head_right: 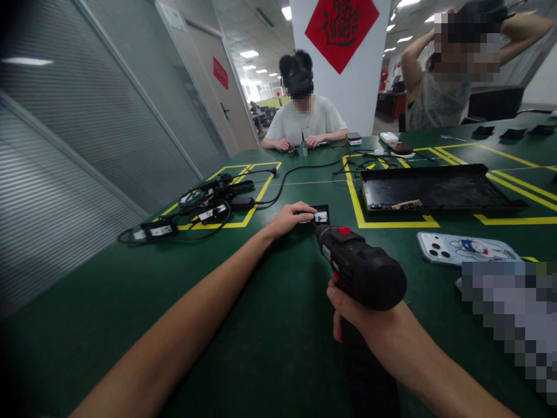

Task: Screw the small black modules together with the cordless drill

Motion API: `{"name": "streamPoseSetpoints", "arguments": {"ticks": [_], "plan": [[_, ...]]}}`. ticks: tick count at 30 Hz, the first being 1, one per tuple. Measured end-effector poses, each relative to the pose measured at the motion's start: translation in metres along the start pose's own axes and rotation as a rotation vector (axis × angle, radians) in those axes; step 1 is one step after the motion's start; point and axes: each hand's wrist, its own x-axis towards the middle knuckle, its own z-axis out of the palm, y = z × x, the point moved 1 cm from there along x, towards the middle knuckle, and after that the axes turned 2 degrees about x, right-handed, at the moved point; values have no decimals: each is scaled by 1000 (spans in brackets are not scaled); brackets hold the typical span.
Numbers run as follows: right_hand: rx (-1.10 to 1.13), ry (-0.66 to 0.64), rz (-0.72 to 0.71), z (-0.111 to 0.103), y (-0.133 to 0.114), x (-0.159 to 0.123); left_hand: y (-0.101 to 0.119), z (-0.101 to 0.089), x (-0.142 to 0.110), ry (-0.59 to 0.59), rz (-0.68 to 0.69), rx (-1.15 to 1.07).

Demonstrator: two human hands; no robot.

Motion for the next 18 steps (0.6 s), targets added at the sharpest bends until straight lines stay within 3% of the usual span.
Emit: {"name": "streamPoseSetpoints", "arguments": {"ticks": [9,18], "plan": [[-97,-34,-16,-3,6,1,-1,0,0,6,10,-2],[20,-19,-16,-2,10,3,0,0,0,-1,17,2]]}}
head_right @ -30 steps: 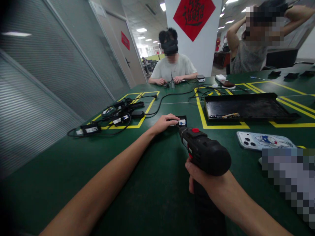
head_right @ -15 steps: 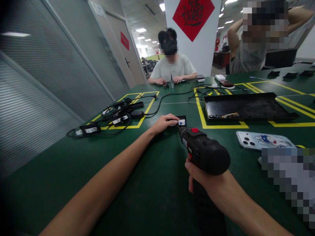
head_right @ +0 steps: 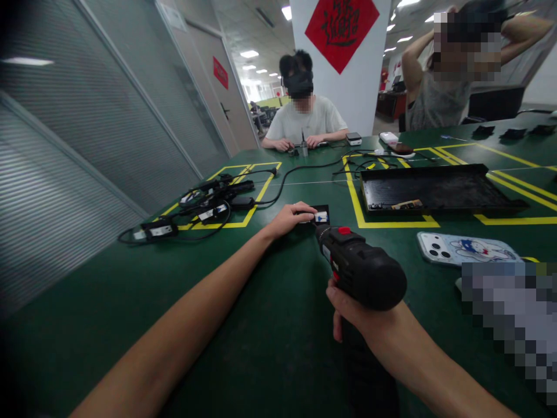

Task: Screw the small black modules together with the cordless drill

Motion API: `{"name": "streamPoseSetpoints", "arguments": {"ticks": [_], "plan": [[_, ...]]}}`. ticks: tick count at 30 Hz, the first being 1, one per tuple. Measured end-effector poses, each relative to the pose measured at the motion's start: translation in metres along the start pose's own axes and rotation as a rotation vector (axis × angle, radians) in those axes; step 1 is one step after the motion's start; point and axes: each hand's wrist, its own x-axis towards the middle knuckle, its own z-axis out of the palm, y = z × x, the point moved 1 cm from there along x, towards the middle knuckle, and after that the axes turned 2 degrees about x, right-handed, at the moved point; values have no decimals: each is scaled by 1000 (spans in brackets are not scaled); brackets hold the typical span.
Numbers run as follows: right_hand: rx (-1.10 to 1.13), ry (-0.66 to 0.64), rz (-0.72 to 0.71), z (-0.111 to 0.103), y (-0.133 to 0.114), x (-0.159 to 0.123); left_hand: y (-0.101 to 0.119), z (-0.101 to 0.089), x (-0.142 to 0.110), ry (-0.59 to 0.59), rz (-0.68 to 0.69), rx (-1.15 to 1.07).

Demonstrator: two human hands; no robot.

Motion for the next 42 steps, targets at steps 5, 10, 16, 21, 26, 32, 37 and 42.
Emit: {"name": "streamPoseSetpoints", "arguments": {"ticks": [5,10,16,21,26,32,37,42], "plan": [[23,4,21,-1,0,0,0,0,0,4,-5,6],[27,0,17,-1,-5,-1,-1,0,0,10,0,-6],[49,-31,-2,2,-8,-1,0,0,-1,18,-9,6],[20,-4,-1,0,-3,0,1,1,-2,21,-27,22],[-66,8,-3,0,-7,-3,1,1,-1,23,-16,22],[-44,17,26,1,-12,-6,1,2,-1,22,-20,24],[-70,3,40,0,-10,-5,1,1,-1,27,-23,29],[10,28,13,1,-9,-4,1,1,-1,26,-12,24]]}}
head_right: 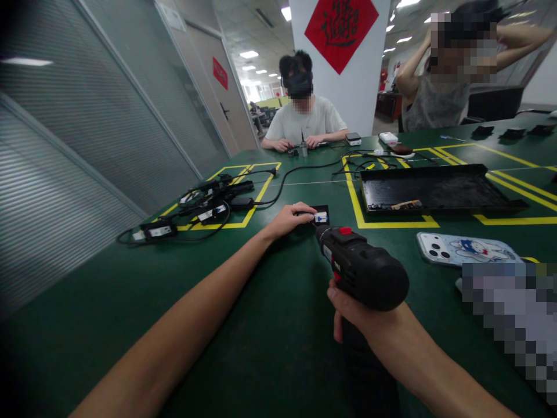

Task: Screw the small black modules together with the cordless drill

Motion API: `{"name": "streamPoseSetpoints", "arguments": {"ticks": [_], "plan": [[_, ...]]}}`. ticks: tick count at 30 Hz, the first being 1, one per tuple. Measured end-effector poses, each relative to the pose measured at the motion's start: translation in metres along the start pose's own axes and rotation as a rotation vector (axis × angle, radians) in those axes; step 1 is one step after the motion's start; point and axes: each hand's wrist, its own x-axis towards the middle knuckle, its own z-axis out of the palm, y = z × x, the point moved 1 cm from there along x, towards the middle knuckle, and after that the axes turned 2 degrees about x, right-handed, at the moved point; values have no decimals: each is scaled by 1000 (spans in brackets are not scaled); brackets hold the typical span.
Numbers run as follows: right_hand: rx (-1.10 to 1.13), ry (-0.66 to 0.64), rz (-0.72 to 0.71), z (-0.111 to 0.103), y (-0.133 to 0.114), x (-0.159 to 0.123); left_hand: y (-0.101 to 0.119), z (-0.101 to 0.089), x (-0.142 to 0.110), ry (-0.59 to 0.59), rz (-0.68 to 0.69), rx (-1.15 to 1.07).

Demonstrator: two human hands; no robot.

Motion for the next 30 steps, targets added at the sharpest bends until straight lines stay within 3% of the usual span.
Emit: {"name": "streamPoseSetpoints", "arguments": {"ticks": [12,30], "plan": [[-90,-32,32,-4,2,0,0,0,0,0,-5,-15],[91,-13,-8,4,-4,0,-2,-1,0,-44,-2,41]]}}
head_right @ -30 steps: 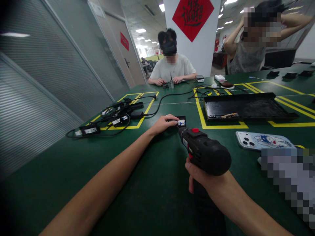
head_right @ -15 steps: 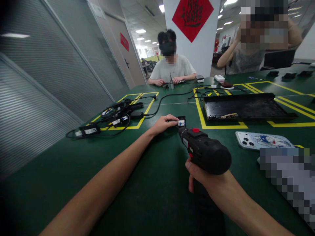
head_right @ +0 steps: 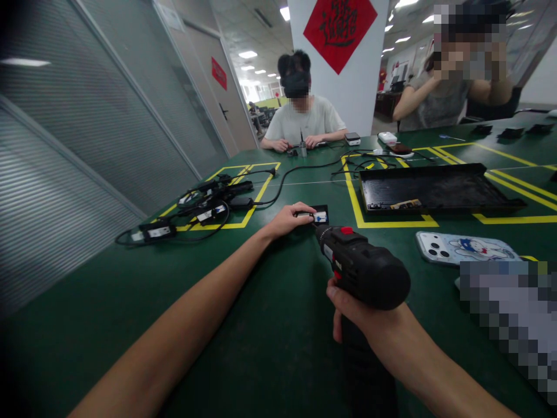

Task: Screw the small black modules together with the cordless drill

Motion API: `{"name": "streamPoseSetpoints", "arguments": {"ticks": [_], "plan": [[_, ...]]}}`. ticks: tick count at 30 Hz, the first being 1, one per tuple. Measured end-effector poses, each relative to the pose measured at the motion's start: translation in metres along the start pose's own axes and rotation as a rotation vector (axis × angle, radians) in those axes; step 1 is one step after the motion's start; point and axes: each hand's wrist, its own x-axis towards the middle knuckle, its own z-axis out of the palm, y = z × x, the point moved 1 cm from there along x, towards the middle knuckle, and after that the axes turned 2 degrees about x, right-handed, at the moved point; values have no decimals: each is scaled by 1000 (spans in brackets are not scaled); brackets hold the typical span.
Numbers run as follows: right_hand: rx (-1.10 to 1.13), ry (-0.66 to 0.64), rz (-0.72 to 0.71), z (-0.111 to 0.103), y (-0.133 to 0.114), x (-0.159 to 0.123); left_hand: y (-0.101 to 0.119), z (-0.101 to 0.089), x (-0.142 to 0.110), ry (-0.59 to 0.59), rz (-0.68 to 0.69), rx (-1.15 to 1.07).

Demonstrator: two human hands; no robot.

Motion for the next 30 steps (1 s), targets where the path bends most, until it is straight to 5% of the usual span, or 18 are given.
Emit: {"name": "streamPoseSetpoints", "arguments": {"ticks": [30], "plan": [[-25,14,14,1,-4,-2,2,-3,0,-6,8,-18]]}}
